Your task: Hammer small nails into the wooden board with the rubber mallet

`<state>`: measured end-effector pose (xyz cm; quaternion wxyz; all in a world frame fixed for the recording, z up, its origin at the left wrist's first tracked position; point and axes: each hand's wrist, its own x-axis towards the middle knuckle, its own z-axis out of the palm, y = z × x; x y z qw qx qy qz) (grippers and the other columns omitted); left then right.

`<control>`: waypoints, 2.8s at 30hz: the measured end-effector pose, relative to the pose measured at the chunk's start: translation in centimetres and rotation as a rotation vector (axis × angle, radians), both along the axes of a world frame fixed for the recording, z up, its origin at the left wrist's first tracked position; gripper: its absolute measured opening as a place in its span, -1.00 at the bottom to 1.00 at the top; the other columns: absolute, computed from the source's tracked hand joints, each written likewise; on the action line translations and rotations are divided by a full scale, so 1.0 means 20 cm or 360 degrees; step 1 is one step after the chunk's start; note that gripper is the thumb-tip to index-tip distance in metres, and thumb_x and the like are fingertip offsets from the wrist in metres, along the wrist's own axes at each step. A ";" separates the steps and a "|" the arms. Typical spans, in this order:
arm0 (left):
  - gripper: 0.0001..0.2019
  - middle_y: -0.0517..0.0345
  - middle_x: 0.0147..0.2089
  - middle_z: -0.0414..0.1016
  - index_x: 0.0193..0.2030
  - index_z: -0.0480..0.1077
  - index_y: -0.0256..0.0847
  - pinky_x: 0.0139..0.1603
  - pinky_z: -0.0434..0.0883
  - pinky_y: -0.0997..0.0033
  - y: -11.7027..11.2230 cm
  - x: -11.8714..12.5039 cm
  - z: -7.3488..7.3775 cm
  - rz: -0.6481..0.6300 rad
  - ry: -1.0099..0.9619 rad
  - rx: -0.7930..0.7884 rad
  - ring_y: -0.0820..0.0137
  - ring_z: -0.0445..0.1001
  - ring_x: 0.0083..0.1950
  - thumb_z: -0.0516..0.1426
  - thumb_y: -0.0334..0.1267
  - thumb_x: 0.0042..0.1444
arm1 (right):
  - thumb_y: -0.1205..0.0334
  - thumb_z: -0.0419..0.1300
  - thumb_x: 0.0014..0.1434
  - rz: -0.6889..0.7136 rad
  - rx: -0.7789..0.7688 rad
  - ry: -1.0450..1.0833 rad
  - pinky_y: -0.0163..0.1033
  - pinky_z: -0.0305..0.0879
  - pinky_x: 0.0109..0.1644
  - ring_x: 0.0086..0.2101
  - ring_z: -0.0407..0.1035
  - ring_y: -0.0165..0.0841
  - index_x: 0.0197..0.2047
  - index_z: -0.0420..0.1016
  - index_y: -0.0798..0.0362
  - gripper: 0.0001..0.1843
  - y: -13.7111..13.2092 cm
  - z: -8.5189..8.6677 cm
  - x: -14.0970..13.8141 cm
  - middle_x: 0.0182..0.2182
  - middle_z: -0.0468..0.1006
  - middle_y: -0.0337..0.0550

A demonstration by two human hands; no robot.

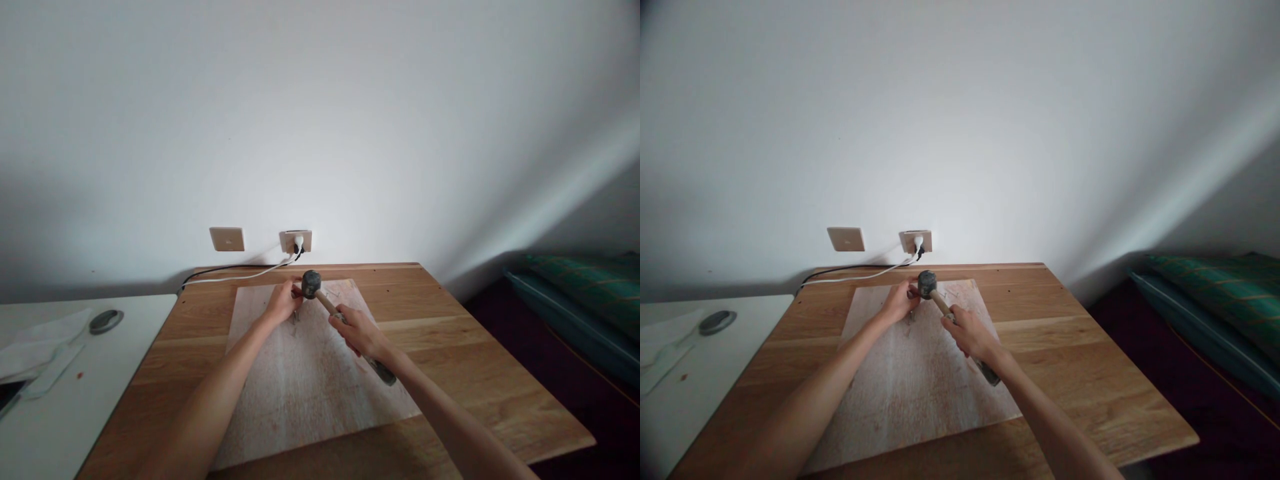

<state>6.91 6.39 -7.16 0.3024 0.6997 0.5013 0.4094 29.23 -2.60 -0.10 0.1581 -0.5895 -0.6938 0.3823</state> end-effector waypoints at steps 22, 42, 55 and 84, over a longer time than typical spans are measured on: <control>-0.60 0.13 -0.32 0.66 -0.01 0.55 -0.27 -0.22 0.44 0.42 0.01 0.00 -0.01 0.0028 0.0155 0.0001 0.30 0.60 -0.28 0.18 -0.54 -0.02 | 0.05 0.16 0.50 0.0010 -0.0020 -0.0052 -0.46 0.20 -0.65 -0.69 0.23 -0.59 -0.11 0.49 0.12 -0.71 0.00 -0.03 -0.01 -0.54 0.42 -0.45; -0.85 0.07 -0.25 0.60 -0.29 0.49 -0.18 -0.18 0.36 0.37 -0.23 -0.07 0.16 -0.0255 0.0891 -0.0002 0.25 0.56 -0.20 0.17 -0.48 0.04 | 0.11 -0.03 0.45 0.0088 0.0075 0.0025 -0.37 0.03 -0.64 -0.72 0.22 -0.44 -0.28 0.24 -0.05 -0.77 -0.21 -0.13 0.15 -0.69 0.31 -0.44; -0.84 0.07 -0.37 0.59 -0.46 0.48 -0.19 -0.20 0.40 0.35 -0.26 0.02 0.18 -0.0240 0.0827 0.0003 0.22 0.58 -0.26 0.19 -0.55 -0.08 | 0.05 -0.01 0.44 0.0052 0.0127 0.0064 -0.32 0.06 -0.51 -0.64 0.26 -0.42 -0.32 0.21 -0.08 -0.73 -0.21 -0.19 0.17 -0.66 0.32 -0.42; -0.82 0.13 -0.23 0.68 -0.26 0.54 -0.18 -0.04 0.49 0.34 -0.06 -0.12 0.02 0.0136 0.0224 0.0126 0.33 0.61 -0.21 0.16 -0.50 0.08 | 0.01 -0.02 0.46 0.0026 0.0041 0.0169 -0.34 0.05 -0.56 -0.69 0.21 -0.44 -0.30 0.20 -0.08 -0.71 -0.22 -0.18 0.17 -0.70 0.32 -0.45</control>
